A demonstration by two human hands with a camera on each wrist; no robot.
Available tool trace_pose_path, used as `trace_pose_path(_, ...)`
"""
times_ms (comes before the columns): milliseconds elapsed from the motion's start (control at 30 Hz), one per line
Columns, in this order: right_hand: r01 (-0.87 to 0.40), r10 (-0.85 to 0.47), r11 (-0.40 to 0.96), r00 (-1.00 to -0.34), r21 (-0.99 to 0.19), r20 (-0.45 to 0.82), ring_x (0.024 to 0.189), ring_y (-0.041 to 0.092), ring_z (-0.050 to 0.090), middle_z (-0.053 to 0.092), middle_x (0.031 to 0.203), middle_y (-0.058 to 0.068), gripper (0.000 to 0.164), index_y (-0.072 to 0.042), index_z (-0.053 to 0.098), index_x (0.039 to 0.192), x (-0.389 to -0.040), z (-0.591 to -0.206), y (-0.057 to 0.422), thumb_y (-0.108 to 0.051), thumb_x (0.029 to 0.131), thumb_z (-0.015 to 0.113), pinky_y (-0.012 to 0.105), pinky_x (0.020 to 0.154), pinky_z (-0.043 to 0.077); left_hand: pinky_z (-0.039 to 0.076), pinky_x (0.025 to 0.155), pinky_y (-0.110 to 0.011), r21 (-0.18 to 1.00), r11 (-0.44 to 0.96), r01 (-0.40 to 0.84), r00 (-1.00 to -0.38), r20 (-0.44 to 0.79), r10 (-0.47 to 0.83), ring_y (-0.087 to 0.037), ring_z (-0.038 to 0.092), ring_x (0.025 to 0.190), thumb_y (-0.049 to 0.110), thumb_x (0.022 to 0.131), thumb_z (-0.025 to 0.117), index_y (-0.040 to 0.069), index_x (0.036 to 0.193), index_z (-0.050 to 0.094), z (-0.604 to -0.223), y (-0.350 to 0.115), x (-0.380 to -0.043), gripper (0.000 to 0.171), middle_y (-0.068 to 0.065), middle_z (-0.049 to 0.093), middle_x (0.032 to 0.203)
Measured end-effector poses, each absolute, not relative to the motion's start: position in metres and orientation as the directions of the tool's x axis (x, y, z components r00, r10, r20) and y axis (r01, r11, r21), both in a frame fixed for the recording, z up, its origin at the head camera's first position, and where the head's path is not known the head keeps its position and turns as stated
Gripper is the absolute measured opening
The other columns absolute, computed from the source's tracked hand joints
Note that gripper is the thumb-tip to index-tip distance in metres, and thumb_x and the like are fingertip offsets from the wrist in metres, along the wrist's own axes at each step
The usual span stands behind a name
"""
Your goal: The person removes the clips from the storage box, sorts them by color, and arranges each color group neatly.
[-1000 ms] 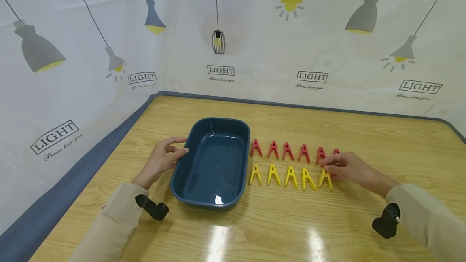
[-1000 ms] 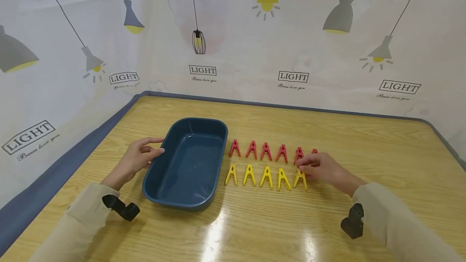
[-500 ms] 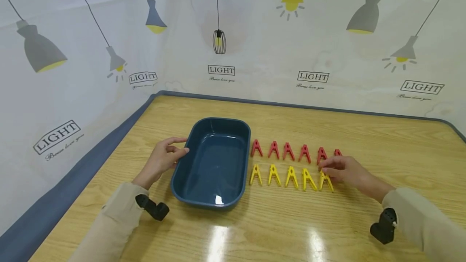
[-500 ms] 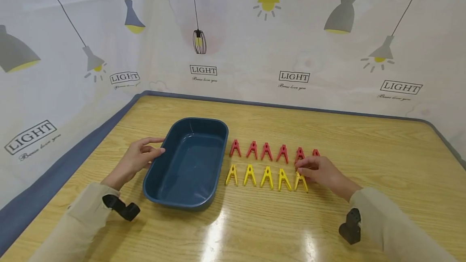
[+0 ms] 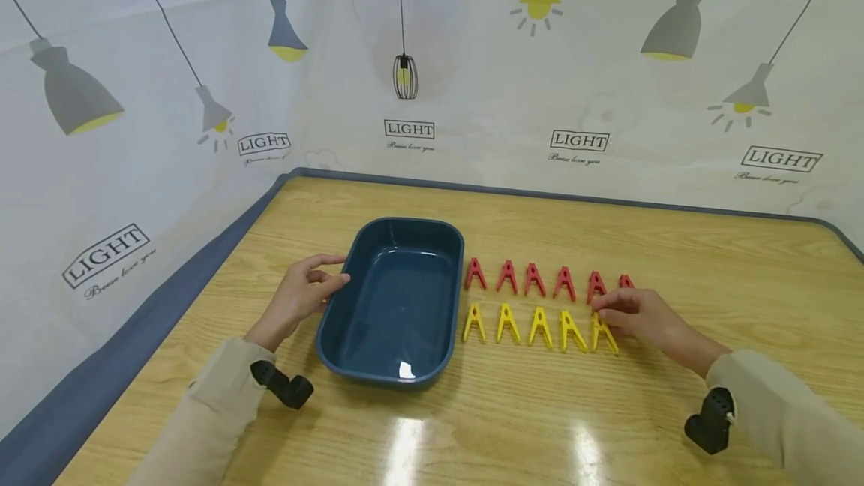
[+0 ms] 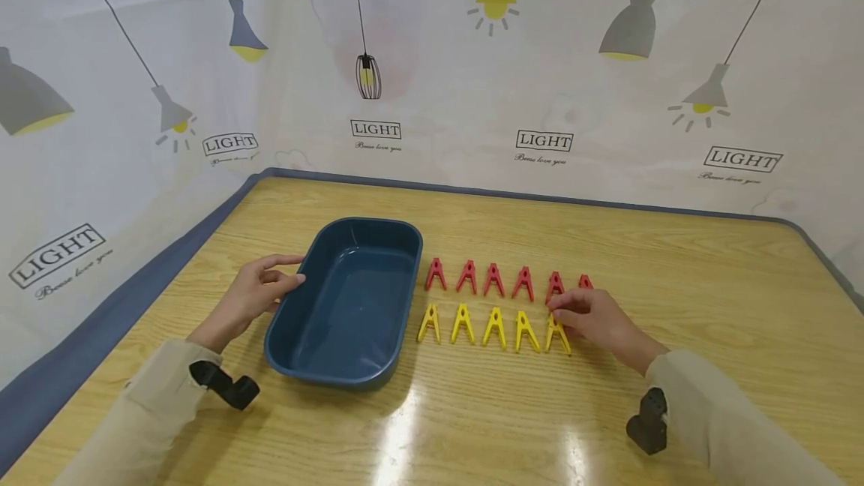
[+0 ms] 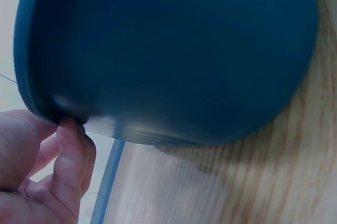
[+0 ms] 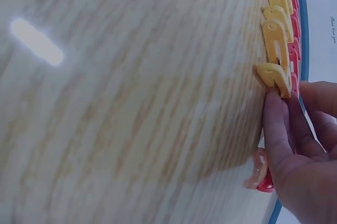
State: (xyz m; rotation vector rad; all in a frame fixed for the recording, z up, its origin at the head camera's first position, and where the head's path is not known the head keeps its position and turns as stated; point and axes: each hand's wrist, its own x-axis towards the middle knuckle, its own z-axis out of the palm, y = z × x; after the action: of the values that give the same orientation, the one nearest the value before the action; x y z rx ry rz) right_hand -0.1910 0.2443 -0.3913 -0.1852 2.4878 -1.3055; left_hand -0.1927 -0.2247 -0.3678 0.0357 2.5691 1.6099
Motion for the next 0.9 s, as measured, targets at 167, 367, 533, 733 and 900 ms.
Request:
trace_pose_path(167, -0.004, -0.269, 0.593, -0.944, -0.805, -0.193, 0.083, 0.018, 0.055, 0.058, 0.101, 0.014, 0.029, 0.007, 0.054, 0.11, -0.19, -0.385, 0.246, -0.015, 0.09, 0.052, 0.027, 0.068, 0.05, 0.045, 0.055, -0.03, 0.902, 0.431, -0.033, -0.993, -0.077, 0.084, -0.015, 0.044, 0.056, 0.019, 0.087, 0.058, 0.005, 0.127, 0.047, -0.367, -0.224, -0.193, 0.044, -0.004, 0.052, 0.065)
trace_pose_path(367, -0.03, -0.273, 0.584, -0.948, -0.811, -0.161, 0.086, 0.02, 0.055, 0.057, 0.102, 0.018, 0.033, 0.008, 0.053, 0.111, -0.191, -0.372, 0.246, -0.018, 0.09, 0.052, 0.03, 0.071, 0.05, 0.046, 0.056, -0.029, 0.901, 0.432, -0.029, -0.993, -0.075, 0.089, -0.015, 0.045, 0.058, 0.019, 0.087, 0.058, 0.005, 0.127, 0.047, -0.367, -0.226, -0.194, 0.044, -0.006, 0.055, 0.068)
trace_pose_path(533, -0.033, -0.258, 0.557, -0.957, -0.83, -0.135, 0.086, 0.023, 0.058, 0.055, 0.102, 0.021, 0.039, 0.007, 0.052, 0.112, -0.19, -0.359, 0.241, -0.024, 0.09, 0.053, 0.032, 0.073, 0.05, 0.047, 0.057, -0.03, 0.894, 0.447, -0.022, -0.992, -0.074, 0.101, -0.015, 0.048, 0.061, 0.023, 0.087, 0.057, 0.007, 0.128, 0.047, -0.371, -0.231, -0.196, 0.045, -0.007, 0.058, 0.073)
trace_pose_path(733, -0.064, -0.251, 0.533, -0.964, -0.844, -0.086, 0.083, 0.022, 0.06, 0.058, 0.1, 0.015, 0.043, 0.006, 0.051, 0.113, -0.188, -0.345, 0.237, -0.03, 0.09, 0.052, 0.035, 0.071, 0.05, 0.049, 0.062, -0.031, 0.889, 0.458, -0.025, -0.988, -0.091, 0.122, -0.016, 0.052, 0.069, 0.029, 0.088, 0.055, 0.009, 0.13, 0.045, -0.373, -0.235, -0.198, 0.048, -0.011, 0.059, 0.081)
trace_pose_path(900, -0.095, -0.254, 0.522, -0.966, -0.848, -0.048, 0.079, 0.014, 0.06, 0.059, 0.093, 0.001, 0.041, 0.006, 0.052, 0.112, -0.186, -0.341, 0.236, -0.029, 0.09, 0.052, 0.032, 0.069, 0.05, 0.05, 0.068, -0.034, 0.878, 0.479, -0.016, -0.983, -0.101, 0.152, -0.02, 0.057, 0.079, 0.034, 0.089, 0.052, 0.008, 0.132, 0.042, -0.372, -0.241, -0.197, 0.052, -0.019, 0.058, 0.101)
